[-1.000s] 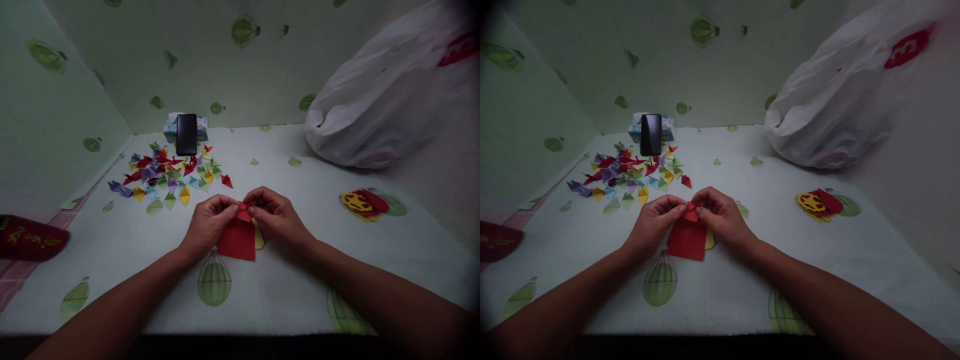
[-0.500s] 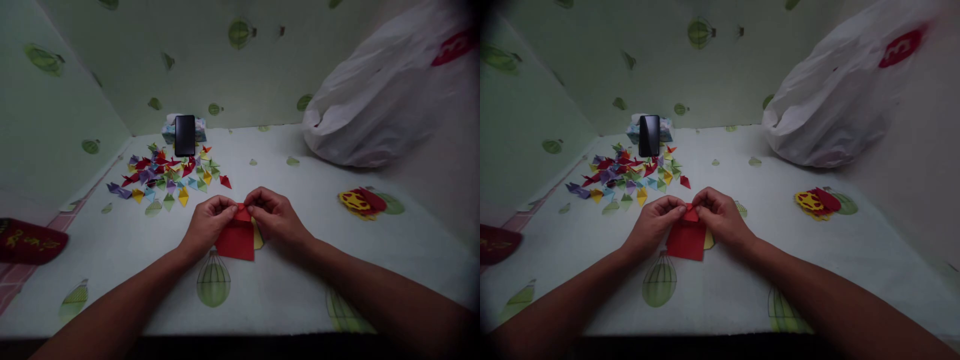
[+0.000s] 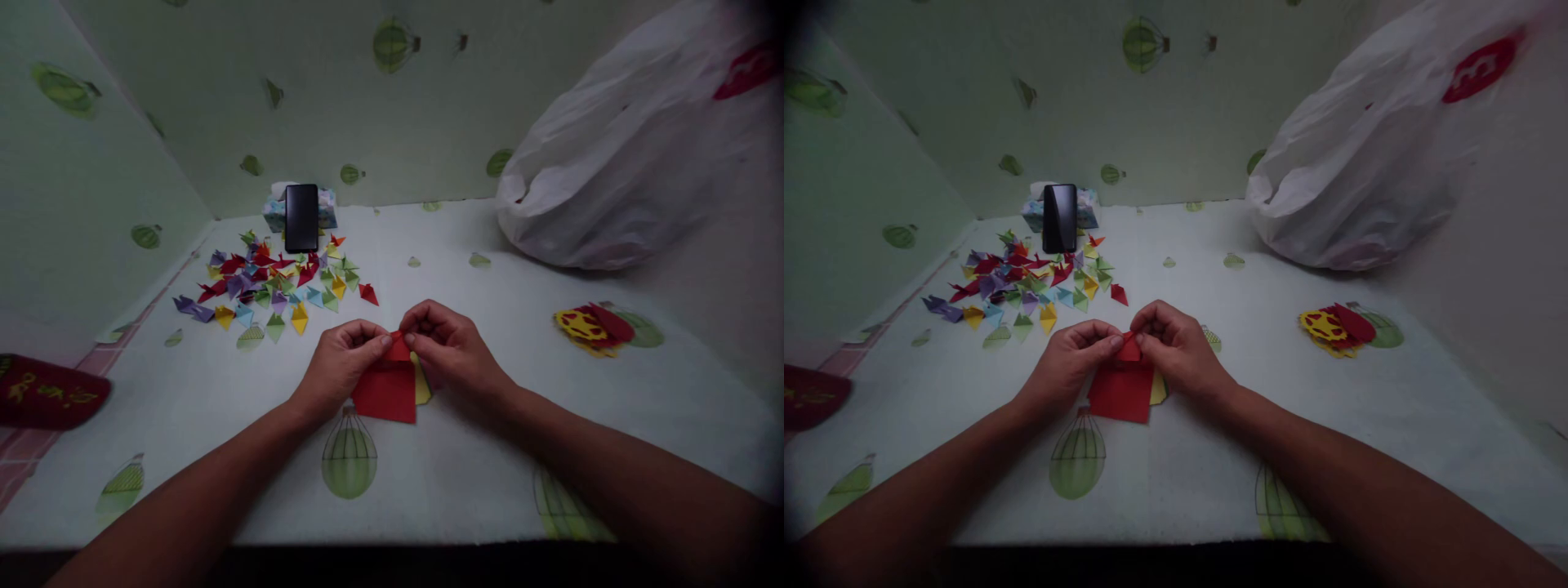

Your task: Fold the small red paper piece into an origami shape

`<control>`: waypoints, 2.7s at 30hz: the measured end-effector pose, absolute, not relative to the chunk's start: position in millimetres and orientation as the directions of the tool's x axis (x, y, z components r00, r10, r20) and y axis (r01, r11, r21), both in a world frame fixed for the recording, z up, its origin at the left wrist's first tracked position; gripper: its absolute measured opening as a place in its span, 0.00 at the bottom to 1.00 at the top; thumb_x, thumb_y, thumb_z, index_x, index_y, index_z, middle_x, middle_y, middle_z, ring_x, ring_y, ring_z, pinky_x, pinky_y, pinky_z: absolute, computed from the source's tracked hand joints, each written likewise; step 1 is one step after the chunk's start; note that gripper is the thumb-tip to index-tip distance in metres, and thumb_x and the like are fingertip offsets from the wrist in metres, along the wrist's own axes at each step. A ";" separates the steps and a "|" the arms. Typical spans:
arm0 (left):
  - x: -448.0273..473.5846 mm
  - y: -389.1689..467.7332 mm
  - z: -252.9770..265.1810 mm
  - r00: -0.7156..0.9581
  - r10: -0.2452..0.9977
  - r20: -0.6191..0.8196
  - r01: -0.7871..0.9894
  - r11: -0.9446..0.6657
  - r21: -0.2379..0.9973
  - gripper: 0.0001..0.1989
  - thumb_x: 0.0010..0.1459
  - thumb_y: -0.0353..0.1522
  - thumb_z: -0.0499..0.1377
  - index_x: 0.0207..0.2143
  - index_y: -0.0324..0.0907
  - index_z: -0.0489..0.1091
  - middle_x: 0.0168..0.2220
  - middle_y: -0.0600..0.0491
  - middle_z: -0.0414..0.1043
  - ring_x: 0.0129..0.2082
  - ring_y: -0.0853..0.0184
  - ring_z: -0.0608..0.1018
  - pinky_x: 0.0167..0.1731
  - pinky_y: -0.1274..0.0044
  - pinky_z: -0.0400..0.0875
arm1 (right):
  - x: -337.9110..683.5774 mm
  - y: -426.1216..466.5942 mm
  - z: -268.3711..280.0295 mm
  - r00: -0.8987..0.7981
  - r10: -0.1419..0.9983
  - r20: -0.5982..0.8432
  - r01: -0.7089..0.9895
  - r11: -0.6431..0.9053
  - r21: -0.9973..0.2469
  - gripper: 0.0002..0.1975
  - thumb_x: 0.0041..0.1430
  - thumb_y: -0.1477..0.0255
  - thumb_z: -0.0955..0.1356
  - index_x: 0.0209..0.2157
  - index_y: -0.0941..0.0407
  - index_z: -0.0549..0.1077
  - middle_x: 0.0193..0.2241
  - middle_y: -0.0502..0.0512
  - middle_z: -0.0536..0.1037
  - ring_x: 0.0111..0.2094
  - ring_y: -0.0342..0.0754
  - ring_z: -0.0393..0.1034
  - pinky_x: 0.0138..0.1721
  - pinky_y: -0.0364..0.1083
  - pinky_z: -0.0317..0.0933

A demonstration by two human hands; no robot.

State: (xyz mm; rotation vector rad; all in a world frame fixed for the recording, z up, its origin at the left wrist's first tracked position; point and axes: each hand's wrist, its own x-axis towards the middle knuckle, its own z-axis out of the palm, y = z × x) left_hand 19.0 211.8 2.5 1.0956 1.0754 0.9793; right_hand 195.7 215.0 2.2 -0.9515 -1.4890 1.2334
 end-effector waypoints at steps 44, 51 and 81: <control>17.7 214.1 2.4 0.218 0.962 -0.165 -0.050 0.179 0.982 0.12 0.50 0.38 0.68 0.29 0.38 0.73 0.25 0.55 0.73 0.25 0.72 0.73 0.29 0.79 0.66 | 195.0 216.7 1.4 -0.320 0.939 0.126 -0.037 0.121 -0.992 0.11 0.52 0.76 0.69 0.38 0.55 0.67 0.27 0.47 0.70 0.28 0.42 0.65 0.29 0.43 0.59; 17.5 212.5 0.3 0.263 0.944 -0.198 -0.064 0.221 0.973 0.12 0.53 0.38 0.67 0.30 0.38 0.73 0.26 0.54 0.75 0.27 0.71 0.74 0.31 0.78 0.67 | 194.1 211.5 1.7 -0.337 0.925 0.176 0.049 0.204 -0.978 0.10 0.55 0.76 0.67 0.39 0.54 0.66 0.26 0.45 0.68 0.26 0.41 0.62 0.27 0.43 0.57; 12.2 221.7 -3.4 0.321 0.925 -0.204 -0.064 0.236 0.970 0.12 0.50 0.39 0.69 0.31 0.39 0.75 0.26 0.55 0.73 0.25 0.72 0.72 0.30 0.78 0.65 | 198.0 218.0 3.9 -0.260 0.962 0.081 0.085 0.106 -0.991 0.03 0.53 0.72 0.68 0.31 0.56 0.70 0.24 0.47 0.68 0.26 0.42 0.61 0.27 0.43 0.55</control>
